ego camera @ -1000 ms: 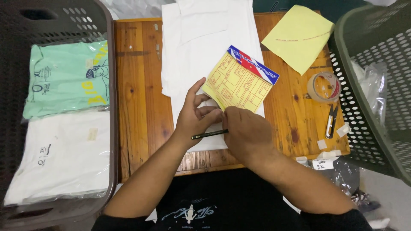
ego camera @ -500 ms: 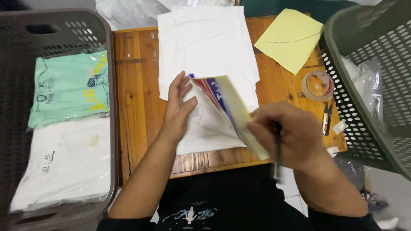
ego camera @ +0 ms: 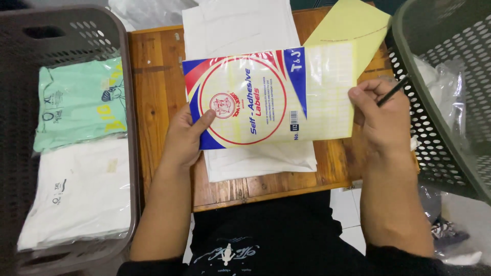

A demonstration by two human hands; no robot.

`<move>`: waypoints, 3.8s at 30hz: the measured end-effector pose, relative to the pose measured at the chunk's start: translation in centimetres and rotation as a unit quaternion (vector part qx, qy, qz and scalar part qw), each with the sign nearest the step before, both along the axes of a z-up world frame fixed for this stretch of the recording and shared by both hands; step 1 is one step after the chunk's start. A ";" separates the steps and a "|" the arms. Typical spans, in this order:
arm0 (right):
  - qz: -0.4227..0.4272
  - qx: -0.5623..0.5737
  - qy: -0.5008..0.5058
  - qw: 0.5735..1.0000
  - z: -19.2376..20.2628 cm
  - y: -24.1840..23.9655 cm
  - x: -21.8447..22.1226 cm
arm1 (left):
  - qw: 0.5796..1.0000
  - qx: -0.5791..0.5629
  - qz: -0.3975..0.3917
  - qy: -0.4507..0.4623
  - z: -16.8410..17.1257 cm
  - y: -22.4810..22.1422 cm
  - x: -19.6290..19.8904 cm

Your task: Folding a white shirt, placing it into a clear plastic bag, and applying marked adhesive labels to the package.

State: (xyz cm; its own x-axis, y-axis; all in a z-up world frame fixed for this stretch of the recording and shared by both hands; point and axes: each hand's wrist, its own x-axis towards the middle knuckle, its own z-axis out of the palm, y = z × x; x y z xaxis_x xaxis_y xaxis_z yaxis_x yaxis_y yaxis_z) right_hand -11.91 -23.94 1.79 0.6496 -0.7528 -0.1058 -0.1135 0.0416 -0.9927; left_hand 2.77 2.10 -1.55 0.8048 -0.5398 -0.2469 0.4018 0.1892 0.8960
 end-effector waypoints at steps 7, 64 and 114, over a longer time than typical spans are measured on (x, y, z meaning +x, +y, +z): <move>-0.123 -0.147 0.141 0.971 -0.6 -3.0 -1.3 | 0.997 0.058 0.040 -0.044 -0.5 1.1 1.1; 0.322 -0.628 -0.208 0.678 -0.1 8.4 -1.4 | 0.857 0.470 0.039 -0.208 0.9 0.1 3.5; 0.266 -0.682 -0.101 0.674 -2.8 8.4 -1.6 | 0.676 0.272 0.036 -0.684 -0.1 4.1 -7.4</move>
State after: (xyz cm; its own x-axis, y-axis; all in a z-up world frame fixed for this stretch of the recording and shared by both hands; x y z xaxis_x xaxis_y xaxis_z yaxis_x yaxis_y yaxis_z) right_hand -13.52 -15.50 -1.05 0.7631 0.2850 0.5801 0.3916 -0.9179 -0.0641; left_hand -4.65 6.16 -1.64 0.4997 -0.6155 0.6095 -0.8661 -0.3431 0.3636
